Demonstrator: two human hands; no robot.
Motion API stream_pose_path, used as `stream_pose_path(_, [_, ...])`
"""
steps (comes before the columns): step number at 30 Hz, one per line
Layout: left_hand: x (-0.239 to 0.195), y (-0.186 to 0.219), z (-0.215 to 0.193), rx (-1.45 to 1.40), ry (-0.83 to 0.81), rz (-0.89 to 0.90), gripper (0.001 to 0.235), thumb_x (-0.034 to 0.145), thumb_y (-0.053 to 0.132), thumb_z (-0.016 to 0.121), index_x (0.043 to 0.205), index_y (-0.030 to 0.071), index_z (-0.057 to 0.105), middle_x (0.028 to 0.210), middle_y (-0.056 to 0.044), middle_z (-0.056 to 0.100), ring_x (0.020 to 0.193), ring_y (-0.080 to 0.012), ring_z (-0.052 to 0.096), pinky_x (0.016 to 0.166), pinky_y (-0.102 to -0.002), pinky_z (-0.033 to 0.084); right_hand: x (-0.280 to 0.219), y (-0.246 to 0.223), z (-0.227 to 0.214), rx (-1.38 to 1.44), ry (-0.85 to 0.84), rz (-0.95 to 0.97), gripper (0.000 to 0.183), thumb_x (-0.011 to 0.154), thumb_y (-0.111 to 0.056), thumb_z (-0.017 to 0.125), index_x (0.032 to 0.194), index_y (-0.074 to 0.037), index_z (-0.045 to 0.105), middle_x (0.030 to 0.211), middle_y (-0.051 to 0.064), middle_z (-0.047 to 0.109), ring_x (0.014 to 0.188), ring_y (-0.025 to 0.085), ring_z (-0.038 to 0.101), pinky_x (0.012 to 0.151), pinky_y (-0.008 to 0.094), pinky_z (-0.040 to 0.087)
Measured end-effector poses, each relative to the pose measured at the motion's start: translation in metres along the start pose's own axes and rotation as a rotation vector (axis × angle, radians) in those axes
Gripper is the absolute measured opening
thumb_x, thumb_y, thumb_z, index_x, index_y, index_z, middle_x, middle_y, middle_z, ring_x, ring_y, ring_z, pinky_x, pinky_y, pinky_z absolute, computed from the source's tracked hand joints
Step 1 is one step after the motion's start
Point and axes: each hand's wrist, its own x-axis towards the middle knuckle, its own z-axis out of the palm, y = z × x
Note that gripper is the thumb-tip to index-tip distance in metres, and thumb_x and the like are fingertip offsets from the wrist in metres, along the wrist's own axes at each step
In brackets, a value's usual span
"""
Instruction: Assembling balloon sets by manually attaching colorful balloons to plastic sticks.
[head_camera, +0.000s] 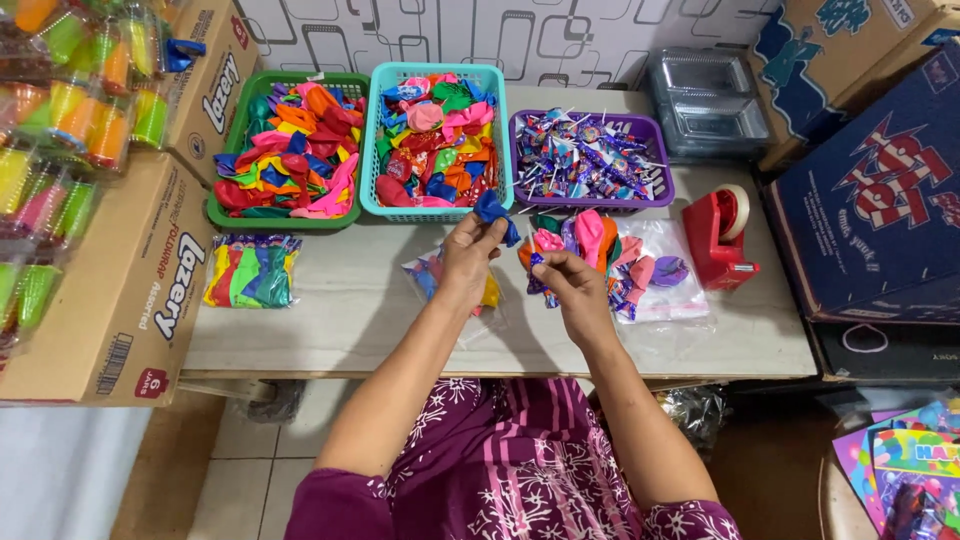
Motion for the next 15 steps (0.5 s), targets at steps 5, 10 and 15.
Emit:
stream_pose_path(5, [-0.003, 0.012, 0.005, -0.055, -0.001, -0.033, 0.006, 0.097, 0.019, 0.073, 0.098, 0.019, 0.066, 0.080, 0.001, 0.069, 0.073, -0.0080, 0.066, 0.063, -0.019, 0.049, -0.001, -0.002, 0.005, 0.025, -0.007, 0.021, 0.011, 0.091, -0.003, 0.075, 0.101, 0.002, 0.074, 0.077, 0.008, 0.063, 0.072, 0.014, 0.059, 0.067, 0.030, 0.053])
stream_pose_path(10, [-0.007, 0.026, 0.008, -0.113, -0.013, -0.043, 0.005, 0.102, 0.020, 0.065, 0.104, 0.018, 0.061, 0.082, -0.008, 0.074, 0.074, -0.0112, 0.069, 0.062, -0.018, 0.048, -0.011, 0.000, 0.006, -0.052, 0.004, 0.028, 0.009, 0.088, 0.000, 0.077, 0.097, 0.002, 0.077, 0.071, 0.008, 0.065, 0.068, 0.013, 0.059, 0.062, 0.028, 0.052])
stream_pose_path(15, [0.002, -0.009, 0.004, 0.027, 0.013, 0.059, 0.014, 0.091, 0.012, 0.079, 0.099, 0.014, 0.067, 0.087, -0.006, 0.075, 0.079, -0.0099, 0.066, 0.066, -0.018, 0.049, -0.005, -0.017, 0.018, 0.055, 0.014, -0.060, 0.011, 0.092, -0.005, 0.075, 0.103, -0.001, 0.074, 0.105, 0.010, 0.070, 0.093, 0.014, 0.060, 0.084, 0.033, 0.053])
